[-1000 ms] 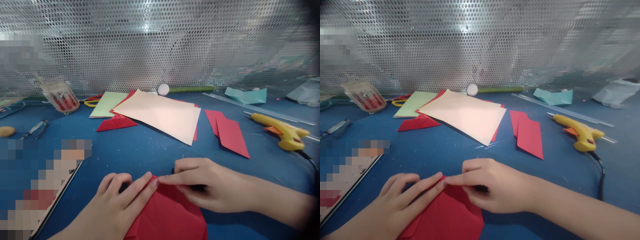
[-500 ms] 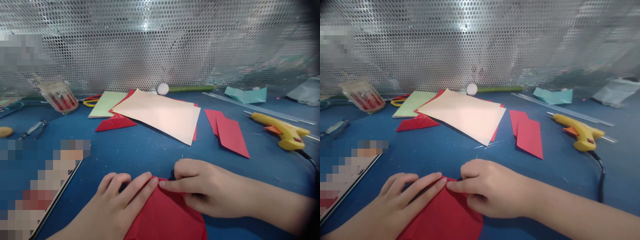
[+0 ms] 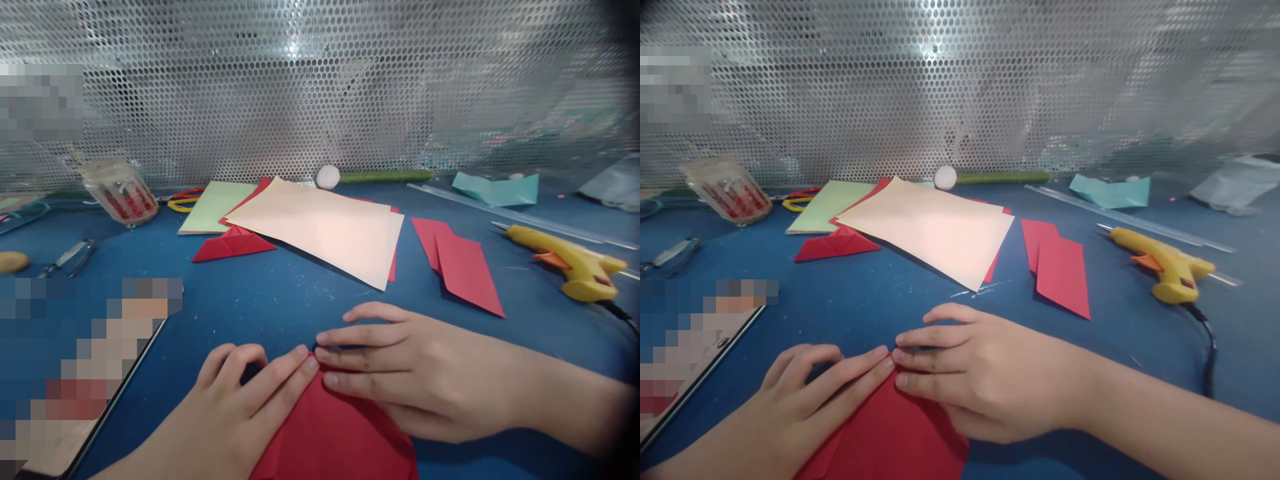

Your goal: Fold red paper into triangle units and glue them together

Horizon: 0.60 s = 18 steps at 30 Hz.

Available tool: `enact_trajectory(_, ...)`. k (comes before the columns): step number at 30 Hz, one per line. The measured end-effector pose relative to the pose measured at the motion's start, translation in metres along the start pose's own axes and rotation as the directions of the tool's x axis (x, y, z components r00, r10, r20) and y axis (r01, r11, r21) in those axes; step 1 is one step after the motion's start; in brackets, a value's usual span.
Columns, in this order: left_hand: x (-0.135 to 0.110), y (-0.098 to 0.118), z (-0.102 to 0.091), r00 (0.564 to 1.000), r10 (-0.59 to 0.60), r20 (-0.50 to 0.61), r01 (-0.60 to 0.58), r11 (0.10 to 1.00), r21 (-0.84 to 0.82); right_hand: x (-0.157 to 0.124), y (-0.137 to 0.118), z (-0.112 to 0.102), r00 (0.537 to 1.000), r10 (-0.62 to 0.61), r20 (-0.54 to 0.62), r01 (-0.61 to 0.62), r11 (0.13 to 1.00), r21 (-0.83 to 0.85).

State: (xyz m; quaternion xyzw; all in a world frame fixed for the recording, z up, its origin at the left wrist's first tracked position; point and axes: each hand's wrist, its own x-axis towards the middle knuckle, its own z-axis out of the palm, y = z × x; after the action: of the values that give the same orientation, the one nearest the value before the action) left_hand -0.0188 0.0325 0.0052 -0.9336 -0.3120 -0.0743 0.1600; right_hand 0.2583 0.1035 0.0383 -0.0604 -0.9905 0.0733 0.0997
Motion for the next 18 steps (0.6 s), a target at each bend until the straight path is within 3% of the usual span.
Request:
enact_trajectory(4,0.001,0.000,0.001,1.000,0.002,0.005,-0.002,1.000,0.013,0.001,-0.004,-0.011,0.994,0.048,0.102,-0.053,0.997,0.051)
enact_trajectory(7,0.002,0.000,0.001,1.000,-0.005,0.016,0.004,1.000,0.021,0.000,-0.002,-0.012,0.990,0.087,0.113,-0.104,0.983,0.153)
enact_trajectory(12,0.000,0.002,0.002,0.999,-0.030,0.029,0.029,1.000,0.010,-0.003,0.010,0.000,0.999,0.046,0.016,-0.049,0.956,0.290)
enact_trajectory(15,-0.002,0.003,0.002,0.998,-0.035,0.046,0.034,0.999,0.027,-0.006,0.013,0.007,0.996,-0.013,-0.090,0.030,0.980,0.195)
enact_trajectory(18,-0.002,0.002,0.000,0.998,-0.035,0.053,0.033,0.999,0.038,-0.009,0.013,0.010,0.991,-0.068,-0.118,0.081,0.990,0.114)
